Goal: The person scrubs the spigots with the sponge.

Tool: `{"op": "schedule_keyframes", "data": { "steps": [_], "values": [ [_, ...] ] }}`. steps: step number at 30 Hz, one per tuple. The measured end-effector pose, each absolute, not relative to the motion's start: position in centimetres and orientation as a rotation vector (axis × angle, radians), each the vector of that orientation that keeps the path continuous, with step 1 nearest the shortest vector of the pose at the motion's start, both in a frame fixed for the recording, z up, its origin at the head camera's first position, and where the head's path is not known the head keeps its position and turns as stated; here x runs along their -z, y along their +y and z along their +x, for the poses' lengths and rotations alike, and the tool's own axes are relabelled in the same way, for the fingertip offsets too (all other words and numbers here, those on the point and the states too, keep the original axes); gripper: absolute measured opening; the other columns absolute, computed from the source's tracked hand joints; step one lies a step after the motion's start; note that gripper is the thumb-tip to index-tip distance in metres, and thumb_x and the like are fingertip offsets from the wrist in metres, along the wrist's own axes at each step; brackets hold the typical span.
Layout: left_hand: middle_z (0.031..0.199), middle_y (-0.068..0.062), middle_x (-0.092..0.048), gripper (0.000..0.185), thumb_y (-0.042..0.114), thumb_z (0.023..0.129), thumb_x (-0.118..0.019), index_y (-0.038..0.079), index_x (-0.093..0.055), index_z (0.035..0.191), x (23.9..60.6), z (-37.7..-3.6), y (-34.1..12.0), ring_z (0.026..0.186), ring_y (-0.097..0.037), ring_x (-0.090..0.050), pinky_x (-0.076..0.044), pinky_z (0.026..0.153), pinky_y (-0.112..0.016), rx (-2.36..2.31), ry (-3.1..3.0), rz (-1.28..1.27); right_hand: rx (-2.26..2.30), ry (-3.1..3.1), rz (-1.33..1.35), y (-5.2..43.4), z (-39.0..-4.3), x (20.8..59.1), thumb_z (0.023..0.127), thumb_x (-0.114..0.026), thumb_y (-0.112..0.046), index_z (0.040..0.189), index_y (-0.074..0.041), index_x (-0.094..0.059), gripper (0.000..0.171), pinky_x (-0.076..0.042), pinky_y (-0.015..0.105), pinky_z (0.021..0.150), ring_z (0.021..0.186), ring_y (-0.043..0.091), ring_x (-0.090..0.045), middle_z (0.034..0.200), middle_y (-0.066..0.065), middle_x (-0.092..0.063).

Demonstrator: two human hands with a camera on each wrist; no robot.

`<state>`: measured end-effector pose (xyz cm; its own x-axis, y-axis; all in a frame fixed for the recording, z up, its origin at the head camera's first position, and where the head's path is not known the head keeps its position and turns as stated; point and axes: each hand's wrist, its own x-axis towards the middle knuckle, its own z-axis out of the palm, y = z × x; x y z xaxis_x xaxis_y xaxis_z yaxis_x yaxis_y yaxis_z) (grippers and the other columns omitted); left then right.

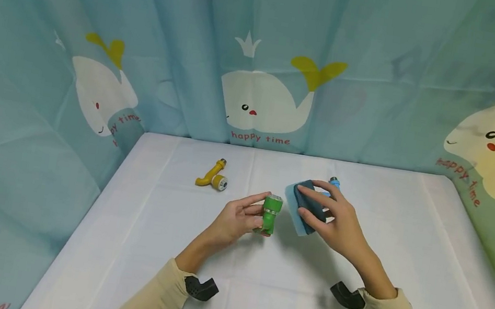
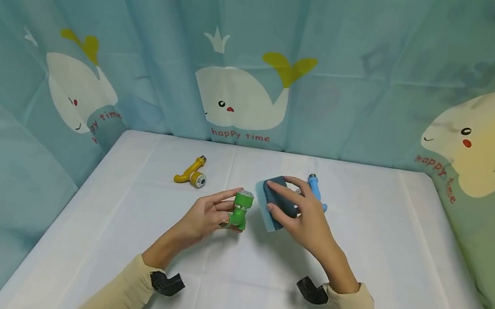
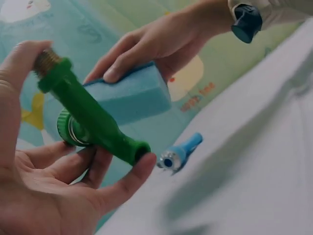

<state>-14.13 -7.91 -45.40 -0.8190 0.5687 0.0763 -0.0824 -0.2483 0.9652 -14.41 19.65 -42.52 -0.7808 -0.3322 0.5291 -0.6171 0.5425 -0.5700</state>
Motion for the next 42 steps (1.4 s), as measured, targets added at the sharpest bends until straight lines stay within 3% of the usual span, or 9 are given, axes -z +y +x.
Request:
{"op": "schedule_keyframes", "data": {
  "steps": [5, 8, 12, 16, 19, 22, 27, 30, 42],
  "values": [
    [0.146, -0.033, -0.049, 0.065, 0.031, 0.106, -0.053, -0.003, -0.032, 0.158, 45.7, -13.9, -7.8, 0.124, -0.031, -0.061, -0.056, 0.095, -0.049, -2.160, 1.462, 0.490, -1.145, -2.446, 0.753, 20.1, -14.3, 42.9, 0.086, -0.082, -0.007, 0.134, -0.017, -0.070, 0.050, -0.058, 0.031, 0.064, 0.099, 0.027, -0.068, 0.140, 0.016, -0.057],
    [0.143, -0.035, -0.051, 0.068, 0.044, 0.109, -0.048, -0.002, -0.035, 0.157, 45.9, -13.7, -7.6, 0.132, -0.046, -0.052, -0.057, 0.091, -0.046, -2.186, 1.392, 0.408, -1.149, -2.450, 0.739, 20.2, -14.2, 43.2, 0.086, -0.082, -0.007, 0.134, -0.017, -0.070, 0.050, -0.058, 0.031, 0.064, 0.097, 0.025, -0.068, 0.139, 0.016, -0.058],
    [0.144, -0.034, -0.052, 0.080, 0.059, 0.104, -0.048, 0.003, -0.034, 0.159, 46.1, -13.6, -7.5, 0.138, -0.051, -0.044, -0.057, 0.088, -0.041, -2.218, 1.329, 0.324, -1.168, -2.450, 0.731, 20.4, -14.0, 43.4, 0.087, -0.082, -0.006, 0.134, -0.017, -0.070, 0.050, -0.058, 0.031, 0.064, 0.096, 0.024, -0.068, 0.140, 0.016, -0.058],
    [0.136, -0.034, -0.057, 0.062, 0.027, 0.104, -0.063, 0.001, -0.040, 0.155, 46.4, -13.4, -7.4, 0.118, -0.032, -0.066, -0.059, 0.084, -0.034, -2.199, 1.518, 0.386, -1.176, -2.483, 0.711, 20.5, -13.7, 43.4, 0.088, -0.082, -0.009, 0.134, -0.018, -0.070, 0.049, -0.058, 0.029, 0.065, 0.091, 0.020, -0.068, 0.140, 0.015, -0.058],
    [0.130, -0.028, -0.062, 0.053, 0.000, 0.097, -0.069, -0.001, -0.052, 0.147, 46.5, -13.3, -7.2, 0.100, -0.021, -0.073, -0.060, 0.079, -0.030, -2.160, 1.736, 0.436, -1.208, -2.504, 0.710, 20.4, -13.4, 43.2, 0.089, -0.082, -0.011, 0.135, -0.020, -0.069, 0.049, -0.058, 0.028, 0.066, 0.087, 0.015, -0.068, 0.141, 0.012, -0.058],
    [0.126, -0.019, -0.065, 0.047, -0.003, 0.093, -0.073, 0.000, -0.059, 0.138, 46.4, -13.1, -7.1, 0.097, -0.024, -0.075, -0.062, 0.078, -0.033, -2.156, 1.832, 0.472, -1.308, -2.502, 0.755, 20.2, -13.2, 42.7, 0.091, -0.079, -0.011, 0.139, -0.020, -0.066, 0.050, -0.060, 0.028, 0.069, 0.086, 0.014, -0.066, 0.143, 0.009, -0.057],
    [0.117, -0.021, -0.069, 0.041, -0.006, 0.088, -0.077, 0.000, -0.063, 0.127, 46.1, -12.8, -7.3, 0.093, -0.030, -0.076, -0.063, 0.077, -0.040, -2.218, 1.882, 0.556, -1.503, -2.508, 0.899, 20.0, -13.0, 41.6, 0.097, -0.071, -0.007, 0.148, -0.022, -0.057, 0.055, -0.062, 0.032, 0.076, 0.093, 0.016, -0.065, 0.148, 0.003, -0.052],
    [0.113, -0.020, -0.070, 0.039, -0.006, 0.086, -0.079, -0.001, -0.066, 0.122, 45.9, -12.7, -7.4, 0.091, -0.027, -0.076, -0.062, 0.080, -0.036, -2.223, 1.936, 0.590, -1.541, -2.553, 0.962, 19.8, -12.9, 41.3, 0.100, -0.068, -0.008, 0.149, -0.023, -0.056, 0.053, -0.062, 0.033, 0.076, 0.094, 0.016, -0.066, 0.148, 0.003, -0.051],
    [0.111, -0.015, -0.072, 0.036, -0.005, 0.084, -0.082, 0.003, -0.071, 0.118, 45.8, -12.7, -8.1, 0.088, -0.018, -0.073, -0.062, 0.072, -0.030, -2.130, 2.086, 0.629, -1.573, -2.605, 0.991, 19.4, -12.8, 41.1, 0.094, -0.078, -0.016, 0.146, -0.024, -0.058, 0.056, -0.062, 0.032, 0.070, 0.089, 0.017, -0.067, 0.143, 0.002, -0.059]
  ]
}}
